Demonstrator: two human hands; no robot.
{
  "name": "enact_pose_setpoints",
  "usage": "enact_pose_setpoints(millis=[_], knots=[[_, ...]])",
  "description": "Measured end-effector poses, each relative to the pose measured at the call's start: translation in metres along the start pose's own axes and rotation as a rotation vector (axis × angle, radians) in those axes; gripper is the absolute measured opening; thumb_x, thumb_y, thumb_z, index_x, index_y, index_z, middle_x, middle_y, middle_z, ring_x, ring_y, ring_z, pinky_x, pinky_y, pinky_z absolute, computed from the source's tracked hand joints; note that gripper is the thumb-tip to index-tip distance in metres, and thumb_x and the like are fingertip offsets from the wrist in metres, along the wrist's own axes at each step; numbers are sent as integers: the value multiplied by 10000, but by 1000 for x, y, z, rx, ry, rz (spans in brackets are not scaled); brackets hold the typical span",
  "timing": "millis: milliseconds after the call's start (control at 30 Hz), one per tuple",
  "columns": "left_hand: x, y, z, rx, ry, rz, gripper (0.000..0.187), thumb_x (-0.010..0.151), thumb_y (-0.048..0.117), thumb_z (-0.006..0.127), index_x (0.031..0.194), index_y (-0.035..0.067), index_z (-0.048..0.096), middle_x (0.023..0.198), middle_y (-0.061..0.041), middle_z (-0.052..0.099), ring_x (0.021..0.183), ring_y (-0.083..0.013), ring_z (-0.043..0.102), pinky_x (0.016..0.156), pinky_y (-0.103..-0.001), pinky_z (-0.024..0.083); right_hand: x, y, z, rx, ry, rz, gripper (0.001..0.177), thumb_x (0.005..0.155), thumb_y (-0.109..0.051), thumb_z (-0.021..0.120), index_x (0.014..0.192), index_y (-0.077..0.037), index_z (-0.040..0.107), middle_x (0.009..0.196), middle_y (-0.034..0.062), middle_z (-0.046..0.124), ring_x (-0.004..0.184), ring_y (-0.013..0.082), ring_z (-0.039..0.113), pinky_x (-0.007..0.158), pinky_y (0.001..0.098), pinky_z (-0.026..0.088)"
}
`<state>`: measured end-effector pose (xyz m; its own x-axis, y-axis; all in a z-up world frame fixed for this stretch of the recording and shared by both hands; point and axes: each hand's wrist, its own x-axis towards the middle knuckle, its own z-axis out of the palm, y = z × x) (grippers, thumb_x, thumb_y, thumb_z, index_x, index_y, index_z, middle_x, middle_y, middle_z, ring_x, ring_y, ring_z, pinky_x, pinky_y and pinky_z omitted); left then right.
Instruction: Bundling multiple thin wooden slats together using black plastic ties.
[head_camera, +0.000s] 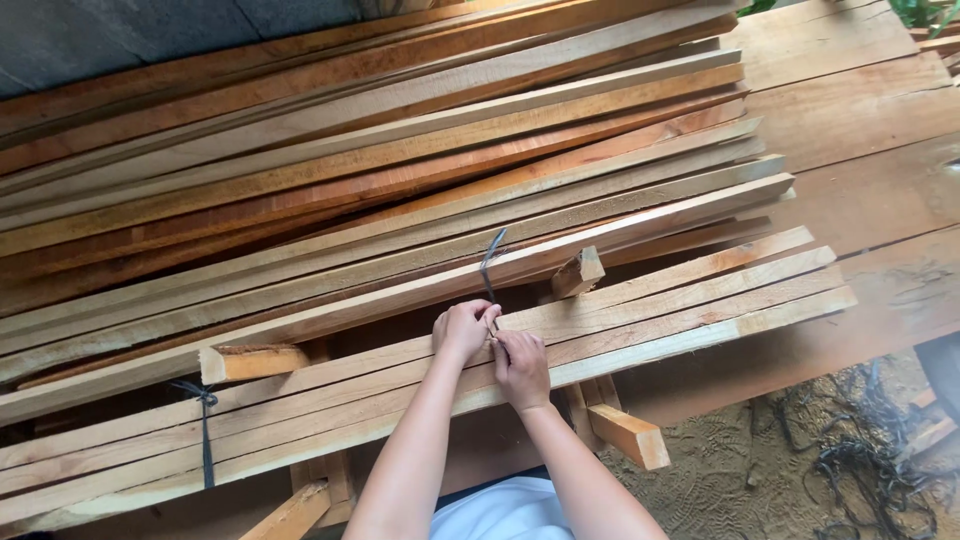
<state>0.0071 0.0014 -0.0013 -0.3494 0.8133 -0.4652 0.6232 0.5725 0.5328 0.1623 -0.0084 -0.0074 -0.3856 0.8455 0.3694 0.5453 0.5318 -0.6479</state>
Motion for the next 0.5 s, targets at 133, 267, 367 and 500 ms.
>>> enact_pose_setpoints(millis=[133, 267, 367, 500], knots=[[8, -7, 32, 155, 333, 176, 278, 963, 542, 558, 870, 349, 735, 799, 106, 751, 922, -143, 726, 893, -352, 519, 12, 0, -1, 151, -23, 163, 148, 1020, -180, 612, 881, -167, 662, 752, 5, 650, 785, 245, 687, 772, 336, 488], [16, -16, 49, 252, 490, 271, 322, 1014, 485, 504, 795, 304, 653, 790, 104, 699, 891, -138, 690, 917, -374, 469, 30, -15, 6, 344, 31, 370, 215, 1056, -171, 553, 873, -111, 648, 727, 91, 621, 757, 306, 659, 743, 385, 493], [17, -15, 45, 257, 465, 268, 351, 1022, 485, 471, 748, 294, 579, 753, 86, 641, 880, -149, 667, 921, -388, 451, 52, -36, 6, 557, 44, 530, 271, 1074, -139, 504, 845, -95, 644, 695, 70, 632, 714, 212, 619, 739, 328, 498], [16, -8, 36, 217, 394, 232, 390, 1034, 512, 445, 739, 287, 563, 758, 82, 631, 902, -142, 657, 919, -380, 442, 56, -42, 7, 720, 82, 679, 298, 1092, -115, 480, 826, -89, 610, 658, -13, 550, 711, 95, 531, 708, 269, 471]])
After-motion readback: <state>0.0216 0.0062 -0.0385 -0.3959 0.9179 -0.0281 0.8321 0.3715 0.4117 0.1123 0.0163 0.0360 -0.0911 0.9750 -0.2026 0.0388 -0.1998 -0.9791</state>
